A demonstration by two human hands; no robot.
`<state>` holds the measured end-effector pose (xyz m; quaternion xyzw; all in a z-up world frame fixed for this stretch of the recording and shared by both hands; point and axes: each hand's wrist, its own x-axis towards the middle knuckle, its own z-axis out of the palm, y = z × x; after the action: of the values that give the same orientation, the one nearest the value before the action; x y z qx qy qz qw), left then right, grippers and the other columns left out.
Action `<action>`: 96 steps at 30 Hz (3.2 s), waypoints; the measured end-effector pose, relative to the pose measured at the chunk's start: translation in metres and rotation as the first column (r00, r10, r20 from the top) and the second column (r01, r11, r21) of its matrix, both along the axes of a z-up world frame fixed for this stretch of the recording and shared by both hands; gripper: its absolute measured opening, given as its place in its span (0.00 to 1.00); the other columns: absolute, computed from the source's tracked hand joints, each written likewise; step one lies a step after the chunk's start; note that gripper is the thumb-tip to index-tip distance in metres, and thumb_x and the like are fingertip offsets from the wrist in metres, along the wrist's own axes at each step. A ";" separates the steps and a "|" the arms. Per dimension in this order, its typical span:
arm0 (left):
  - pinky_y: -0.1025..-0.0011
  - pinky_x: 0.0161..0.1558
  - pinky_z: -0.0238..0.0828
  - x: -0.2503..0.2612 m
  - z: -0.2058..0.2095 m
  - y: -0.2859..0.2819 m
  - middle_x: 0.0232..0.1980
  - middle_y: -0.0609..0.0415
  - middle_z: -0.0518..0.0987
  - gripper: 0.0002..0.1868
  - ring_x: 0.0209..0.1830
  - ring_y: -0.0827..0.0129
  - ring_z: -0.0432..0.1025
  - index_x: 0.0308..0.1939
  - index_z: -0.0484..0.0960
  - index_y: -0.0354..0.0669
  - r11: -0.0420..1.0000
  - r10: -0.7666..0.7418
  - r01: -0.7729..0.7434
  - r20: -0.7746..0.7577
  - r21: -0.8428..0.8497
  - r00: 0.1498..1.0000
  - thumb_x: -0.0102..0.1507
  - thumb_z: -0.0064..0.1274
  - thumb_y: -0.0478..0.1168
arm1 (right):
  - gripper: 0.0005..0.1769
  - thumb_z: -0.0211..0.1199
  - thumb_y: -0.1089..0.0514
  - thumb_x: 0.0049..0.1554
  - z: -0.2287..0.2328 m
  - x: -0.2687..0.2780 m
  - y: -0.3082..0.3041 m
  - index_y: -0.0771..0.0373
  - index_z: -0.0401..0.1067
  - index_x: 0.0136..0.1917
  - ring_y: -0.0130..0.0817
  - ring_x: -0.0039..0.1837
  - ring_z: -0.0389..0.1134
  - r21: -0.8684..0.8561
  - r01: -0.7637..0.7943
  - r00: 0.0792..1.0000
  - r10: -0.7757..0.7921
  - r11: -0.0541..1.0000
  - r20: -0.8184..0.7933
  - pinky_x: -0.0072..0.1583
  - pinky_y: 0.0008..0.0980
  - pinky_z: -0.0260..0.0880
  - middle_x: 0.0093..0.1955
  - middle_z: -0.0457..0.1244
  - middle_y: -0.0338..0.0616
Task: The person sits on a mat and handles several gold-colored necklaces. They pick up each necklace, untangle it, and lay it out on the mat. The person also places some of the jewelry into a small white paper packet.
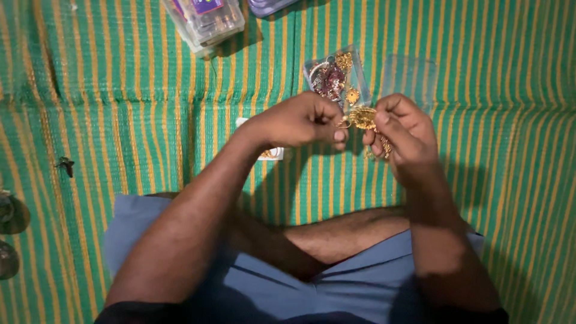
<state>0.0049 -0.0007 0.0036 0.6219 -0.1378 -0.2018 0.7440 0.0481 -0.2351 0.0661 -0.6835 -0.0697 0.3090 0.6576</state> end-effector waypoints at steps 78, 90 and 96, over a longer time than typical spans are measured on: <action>0.72 0.37 0.84 0.004 0.041 0.007 0.39 0.47 0.86 0.21 0.34 0.70 0.82 0.52 0.82 0.31 0.910 0.330 -0.410 -0.510 -0.051 0.795 0.57 0.65 0.37 | 0.40 0.47 0.71 0.59 -0.029 -0.009 0.025 0.70 0.48 0.84 0.48 0.66 0.70 0.520 0.020 0.969 0.112 0.854 -0.221 0.70 0.49 0.70 0.67 0.64 0.62; 0.72 0.40 0.84 0.001 0.034 0.007 0.41 0.49 0.84 0.18 0.37 0.68 0.82 0.52 0.83 0.29 0.907 0.348 -0.413 -0.406 -0.084 0.845 0.58 0.62 0.28 | 0.44 0.49 0.73 0.56 -0.030 -0.009 0.025 0.69 0.46 0.84 0.43 0.67 0.69 0.458 -0.034 0.988 0.100 0.888 -0.120 0.70 0.46 0.70 0.72 0.63 0.63; 0.73 0.46 0.87 0.002 0.035 0.006 0.41 0.51 0.85 0.17 0.41 0.70 0.83 0.51 0.82 0.30 0.921 0.339 -0.381 -0.320 -0.080 0.885 0.58 0.64 0.29 | 0.45 0.49 0.74 0.57 -0.034 -0.009 0.024 0.69 0.45 0.86 0.39 0.69 0.68 0.465 -0.078 0.991 0.120 0.882 -0.062 0.71 0.42 0.69 0.70 0.64 0.62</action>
<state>0.0071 0.0052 0.0387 0.5446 0.0810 -0.1419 0.8226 0.0396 -0.2113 0.0326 -0.4888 -0.1465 0.3469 0.7869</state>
